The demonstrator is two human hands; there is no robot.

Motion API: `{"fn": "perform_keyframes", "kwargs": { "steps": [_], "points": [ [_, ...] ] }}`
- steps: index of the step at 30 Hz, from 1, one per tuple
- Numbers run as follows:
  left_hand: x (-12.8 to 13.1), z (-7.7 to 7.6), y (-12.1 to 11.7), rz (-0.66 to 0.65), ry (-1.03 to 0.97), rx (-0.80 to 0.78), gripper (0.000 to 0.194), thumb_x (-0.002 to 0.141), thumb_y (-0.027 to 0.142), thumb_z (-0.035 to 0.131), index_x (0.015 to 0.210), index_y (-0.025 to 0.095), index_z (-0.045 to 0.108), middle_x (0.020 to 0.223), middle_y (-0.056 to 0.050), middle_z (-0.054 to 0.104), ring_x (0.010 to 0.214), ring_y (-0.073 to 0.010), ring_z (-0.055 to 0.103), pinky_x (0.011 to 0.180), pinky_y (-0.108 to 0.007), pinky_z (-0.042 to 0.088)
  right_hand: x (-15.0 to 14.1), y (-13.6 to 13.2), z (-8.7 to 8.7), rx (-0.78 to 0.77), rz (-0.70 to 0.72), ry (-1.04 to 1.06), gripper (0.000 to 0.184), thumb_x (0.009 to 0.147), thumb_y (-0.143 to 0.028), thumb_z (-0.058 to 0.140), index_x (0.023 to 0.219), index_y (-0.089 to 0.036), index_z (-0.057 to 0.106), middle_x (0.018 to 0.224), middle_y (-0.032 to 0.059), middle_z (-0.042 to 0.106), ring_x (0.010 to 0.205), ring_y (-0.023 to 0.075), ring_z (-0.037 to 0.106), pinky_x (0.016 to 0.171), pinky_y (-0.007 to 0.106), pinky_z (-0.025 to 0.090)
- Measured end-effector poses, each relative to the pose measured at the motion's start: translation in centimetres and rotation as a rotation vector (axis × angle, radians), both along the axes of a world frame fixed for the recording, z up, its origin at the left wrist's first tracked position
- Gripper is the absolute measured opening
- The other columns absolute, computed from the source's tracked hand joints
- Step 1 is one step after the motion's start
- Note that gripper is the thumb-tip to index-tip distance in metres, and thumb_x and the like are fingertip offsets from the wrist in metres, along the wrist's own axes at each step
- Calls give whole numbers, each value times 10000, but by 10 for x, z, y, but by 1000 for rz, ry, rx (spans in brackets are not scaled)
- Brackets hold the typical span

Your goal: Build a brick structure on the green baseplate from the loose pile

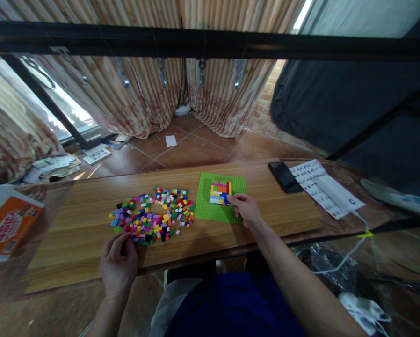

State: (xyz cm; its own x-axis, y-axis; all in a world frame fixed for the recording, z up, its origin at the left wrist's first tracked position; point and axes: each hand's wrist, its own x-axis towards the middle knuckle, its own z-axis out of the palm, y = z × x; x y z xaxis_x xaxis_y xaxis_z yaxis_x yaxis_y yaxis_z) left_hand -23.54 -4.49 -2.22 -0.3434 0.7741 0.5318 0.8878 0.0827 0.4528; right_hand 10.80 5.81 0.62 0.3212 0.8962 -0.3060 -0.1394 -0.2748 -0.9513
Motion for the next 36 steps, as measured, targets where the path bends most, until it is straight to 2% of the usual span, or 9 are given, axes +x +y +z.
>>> {"fn": "perform_keyframes", "kwargs": {
  "steps": [8, 16, 20, 24, 27, 29, 31, 33, 36],
  "points": [
    [3, 1, 0, 9, -43, 1, 227, 875, 308, 524, 945, 177, 695, 1049, -88, 682, 946, -209, 652, 855, -344, 525, -1, 1, -1, -16, 10, -46, 390, 503, -452, 812, 634, -195, 549, 408, -88, 451, 312, 48, 349, 267, 174, 260],
    [1, -1, 0, -2, -48, -6, 226, 877, 308, 508, 942, 178, 681, 1048, -95, 675, 973, -213, 639, 875, -348, 512, 0, -5, -1, 0, 15, -25, 461, 478, -516, 831, 669, -179, 581, 482, -75, 502, 346, 51, 387, 307, 195, 373],
    [1, 0, 0, -20, -53, 12, 216, 876, 302, 509, 934, 173, 671, 1051, -100, 673, 965, -209, 639, 860, -340, 515, 12, -4, 5, 107, -34, -76, 487, 551, -599, 770, 712, -168, 611, 561, -43, 549, 394, 56, 388, 358, 208, 364],
    [1, 0, 0, -16, -51, 8, 216, 869, 298, 509, 939, 171, 670, 1065, -104, 673, 973, -216, 637, 854, -345, 517, 24, 0, 10, 263, -103, -469, 471, 683, -595, 677, 877, -167, 645, 725, 28, 636, 567, 131, 523, 541, 272, 460],
    [1, -1, 0, -9, -48, 9, 219, 870, 299, 504, 933, 172, 670, 1056, -106, 677, 959, -220, 640, 842, -349, 520, 24, -9, 2, 348, 18, -870, 504, 765, -556, 628, 1079, -162, 638, 1000, 129, 666, 875, 242, 603, 792, 395, 497],
    [1, -1, 0, -13, -41, 16, 220, 872, 297, 501, 936, 172, 670, 1058, -107, 677, 958, -220, 640, 849, -350, 519, 20, -23, -11, 363, 134, -1077, 527, 833, -525, 563, 1177, -129, 606, 1186, 197, 614, 1114, 305, 549, 949, 460, 437],
    [1, -3, 0, -16, -37, 21, 219, 871, 294, 502, 942, 173, 670, 1062, -104, 676, 956, -215, 639, 860, -346, 516, 19, -38, -26, 318, 213, -1237, 530, 901, -481, 473, 1270, -109, 553, 1327, 217, 538, 1257, 321, 468, 1036, 490, 364],
    [1, -4, 1, -17, -41, 25, 218, 871, 292, 501, 943, 176, 671, 1060, -99, 675, 954, -209, 639, 867, -338, 514, 24, -49, -38, 288, 277, -1350, 522, 935, -449, 413, 1343, -134, 495, 1418, 187, 478, 1347, 316, 384, 1095, 520, 283],
    [1, -4, 1, -28, -42, 25, 226, 874, 293, 491, 937, 172, 671, 1042, -101, 674, 952, -211, 636, 869, -338, 513, 45, -54, -44, 292, 367, -1407, 507, 957, -429, 368, 1386, -171, 452, 1466, 145, 443, 1388, 289, 342, 1121, 521, 252]
  ]
}}
